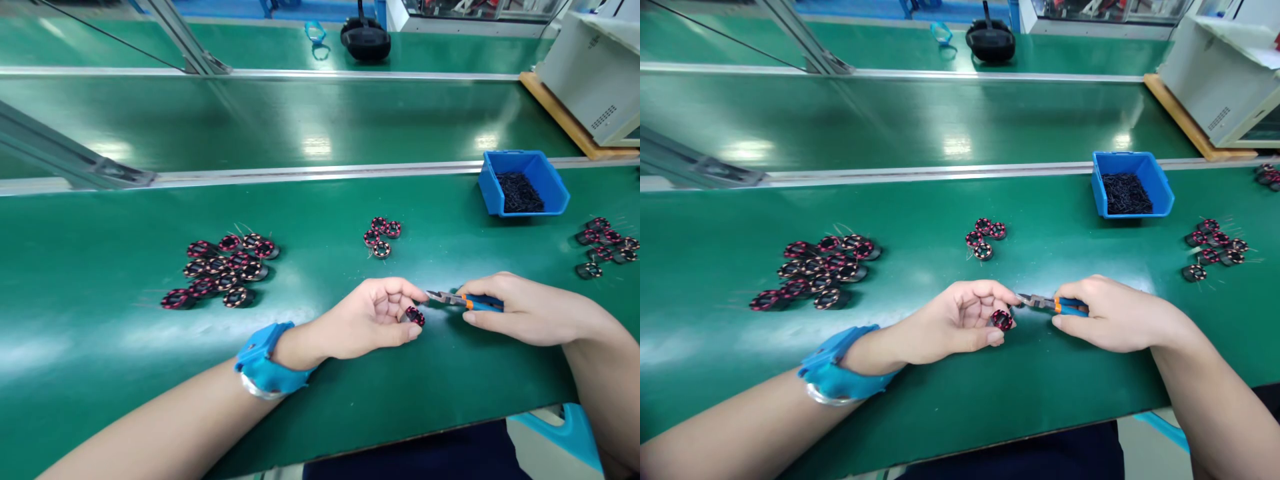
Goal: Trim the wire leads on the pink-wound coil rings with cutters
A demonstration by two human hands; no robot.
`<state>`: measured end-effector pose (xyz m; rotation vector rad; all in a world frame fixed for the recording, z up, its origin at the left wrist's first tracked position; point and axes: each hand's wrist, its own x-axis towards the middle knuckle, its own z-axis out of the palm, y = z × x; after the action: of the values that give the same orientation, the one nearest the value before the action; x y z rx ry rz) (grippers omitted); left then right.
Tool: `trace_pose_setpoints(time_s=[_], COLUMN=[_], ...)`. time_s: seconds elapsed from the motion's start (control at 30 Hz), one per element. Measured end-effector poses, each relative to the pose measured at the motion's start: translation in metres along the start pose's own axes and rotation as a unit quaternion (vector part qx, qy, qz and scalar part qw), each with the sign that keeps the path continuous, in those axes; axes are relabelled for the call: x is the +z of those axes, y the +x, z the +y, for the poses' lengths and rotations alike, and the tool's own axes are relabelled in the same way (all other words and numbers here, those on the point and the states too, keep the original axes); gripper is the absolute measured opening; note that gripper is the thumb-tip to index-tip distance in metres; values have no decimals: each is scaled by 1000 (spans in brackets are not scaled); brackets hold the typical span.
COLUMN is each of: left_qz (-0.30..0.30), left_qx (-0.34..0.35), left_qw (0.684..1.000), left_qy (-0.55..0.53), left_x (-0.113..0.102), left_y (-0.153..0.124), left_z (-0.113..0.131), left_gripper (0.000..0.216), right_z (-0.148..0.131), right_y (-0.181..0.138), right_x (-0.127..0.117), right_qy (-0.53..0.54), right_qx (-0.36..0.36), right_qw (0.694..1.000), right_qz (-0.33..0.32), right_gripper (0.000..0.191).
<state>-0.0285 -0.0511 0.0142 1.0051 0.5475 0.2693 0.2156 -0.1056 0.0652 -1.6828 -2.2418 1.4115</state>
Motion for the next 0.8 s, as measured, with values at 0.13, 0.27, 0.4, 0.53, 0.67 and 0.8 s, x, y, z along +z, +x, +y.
trace_pose_setpoints(time_s=[0.13, 0.27, 0.4, 0.53, 0.67, 0.8], left_qz=[2, 4, 6, 8, 5, 3], left_qx=[0, 5, 3, 3, 5, 6], left_qw=[1000, 1000, 1000, 1000, 1000, 1000], left_qy=[7, 9, 9, 8, 9, 4], left_x=[0, 1, 2, 2, 2, 1], left_y=[0, 0, 0, 0, 0, 1], left_z=[0, 1, 1, 1, 1, 1], left_gripper=[38, 36, 36, 36, 36, 36], right_z=[0, 0, 0, 1, 1, 1], right_y=[-1, -1, -1, 0, 1, 1], right_x=[1, 2, 2, 2, 1, 2], right_qy=[-2, -5, -7, -5, -6, -15], right_qx=[1, -1, -2, -2, -6, -1], right_qw=[1000, 1000, 1000, 1000, 1000, 1000], right_qz=[1, 1, -5, -6, -9, -15], right_gripper=[28, 28, 30, 30, 29, 29])
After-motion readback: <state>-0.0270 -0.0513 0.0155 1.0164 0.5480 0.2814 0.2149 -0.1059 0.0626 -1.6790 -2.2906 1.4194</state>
